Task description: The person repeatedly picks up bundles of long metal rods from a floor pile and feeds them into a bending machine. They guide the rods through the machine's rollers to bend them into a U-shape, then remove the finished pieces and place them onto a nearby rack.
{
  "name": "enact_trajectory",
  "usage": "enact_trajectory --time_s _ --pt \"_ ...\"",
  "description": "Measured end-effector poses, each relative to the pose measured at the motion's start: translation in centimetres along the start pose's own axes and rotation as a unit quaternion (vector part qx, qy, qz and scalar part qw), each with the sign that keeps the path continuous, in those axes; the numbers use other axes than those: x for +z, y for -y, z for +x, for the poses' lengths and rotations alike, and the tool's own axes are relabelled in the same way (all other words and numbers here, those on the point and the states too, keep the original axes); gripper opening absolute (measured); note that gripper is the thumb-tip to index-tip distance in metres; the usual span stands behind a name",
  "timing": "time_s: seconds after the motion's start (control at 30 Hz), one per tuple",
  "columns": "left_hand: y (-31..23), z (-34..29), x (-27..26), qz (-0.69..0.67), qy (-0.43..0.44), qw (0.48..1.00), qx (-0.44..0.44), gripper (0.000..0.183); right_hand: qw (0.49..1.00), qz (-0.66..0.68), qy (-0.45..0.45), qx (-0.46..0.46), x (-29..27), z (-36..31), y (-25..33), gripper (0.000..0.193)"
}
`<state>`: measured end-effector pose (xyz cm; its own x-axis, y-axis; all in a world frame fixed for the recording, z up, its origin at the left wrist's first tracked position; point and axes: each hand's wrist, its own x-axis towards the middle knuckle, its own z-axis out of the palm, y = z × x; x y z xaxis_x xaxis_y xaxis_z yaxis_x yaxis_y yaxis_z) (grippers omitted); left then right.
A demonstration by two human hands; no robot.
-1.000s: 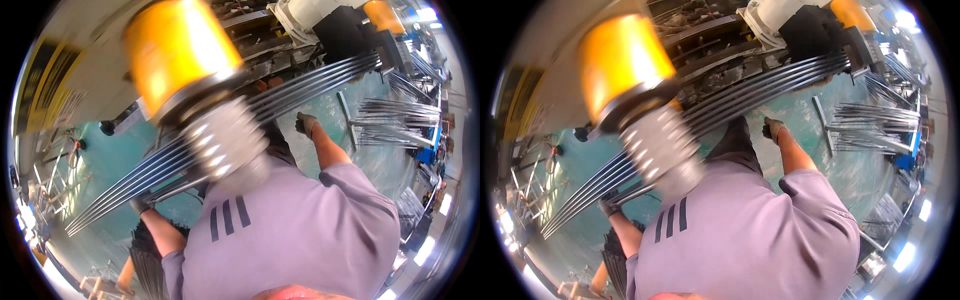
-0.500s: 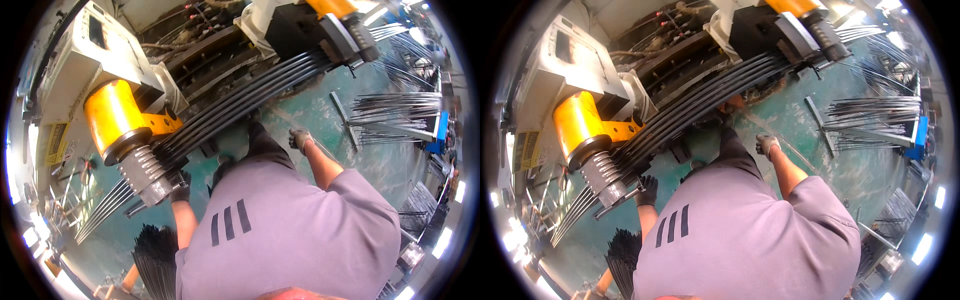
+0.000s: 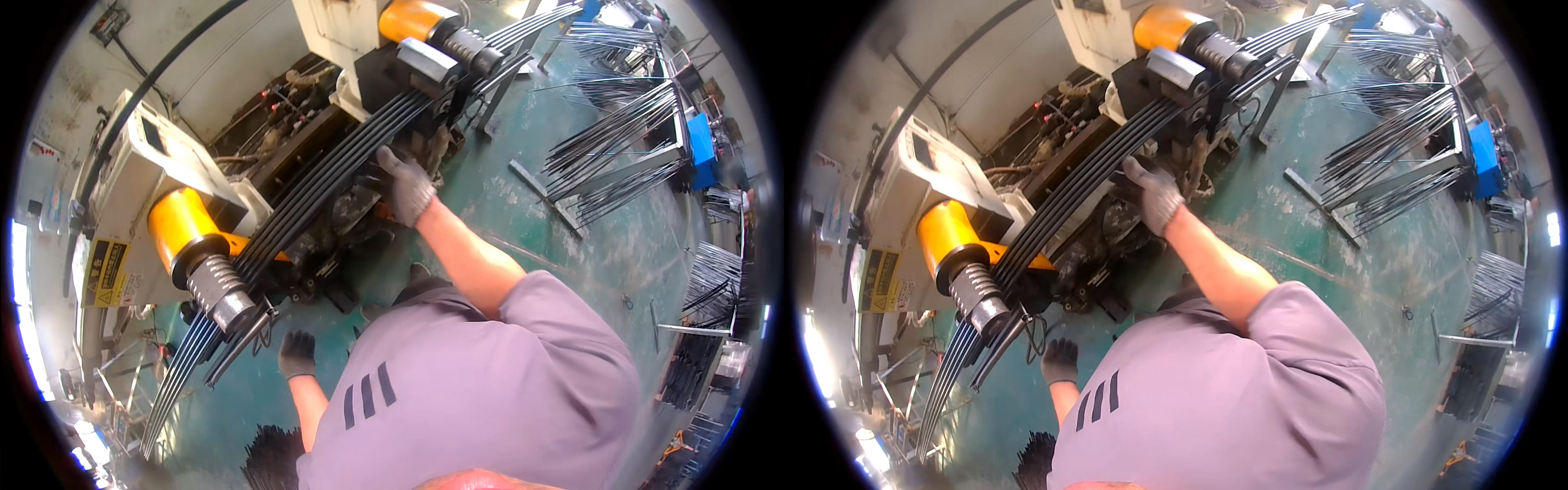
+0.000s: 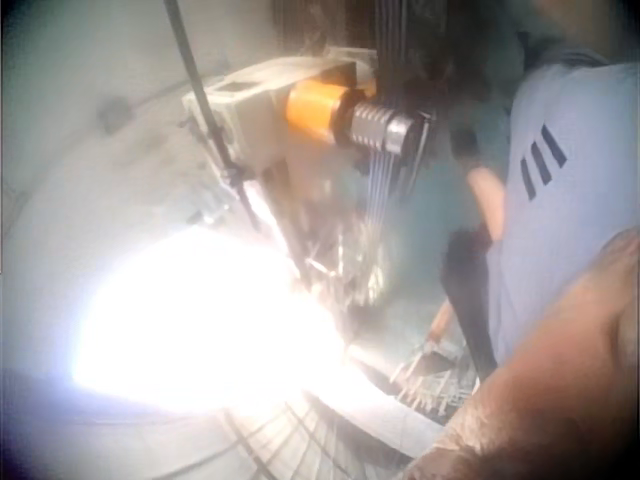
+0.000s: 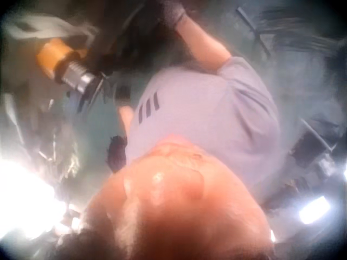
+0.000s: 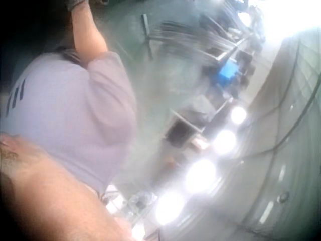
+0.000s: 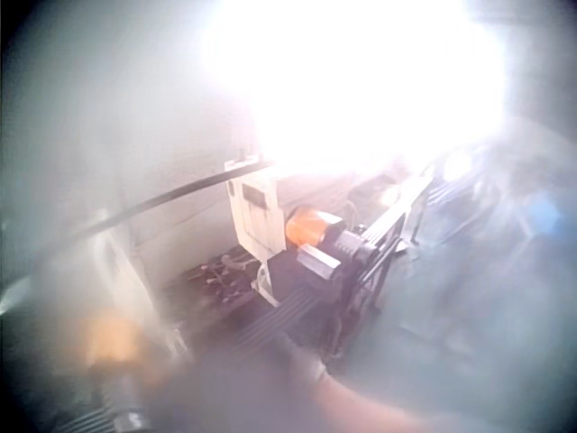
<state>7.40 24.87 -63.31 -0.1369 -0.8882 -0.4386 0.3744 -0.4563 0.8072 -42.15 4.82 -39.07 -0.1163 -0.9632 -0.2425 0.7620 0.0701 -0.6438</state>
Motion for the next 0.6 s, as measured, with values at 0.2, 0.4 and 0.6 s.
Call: enact_trajectory --time_s 0.2,0.4,0.6 --pt "-0.9 -3.5 1.7 -0.02 -0.145 0.989 0.025 0.027 0.963 0.267 -0.004 0.03 5.8 5.1 1.5 0.026" --pt "-4.3 -5.7 1.5 -0.028 -0.269 0.957 0.106 0.036 0.951 0.308 0.0 0.015 6.0 6.2 0.7 0.015" --pt "-12.8 -6.1 -3.3 0.056 -0.356 0.901 0.243 0.045 0.951 0.31 0.017 -0.001 5.7 6.7 1.2 0.014"
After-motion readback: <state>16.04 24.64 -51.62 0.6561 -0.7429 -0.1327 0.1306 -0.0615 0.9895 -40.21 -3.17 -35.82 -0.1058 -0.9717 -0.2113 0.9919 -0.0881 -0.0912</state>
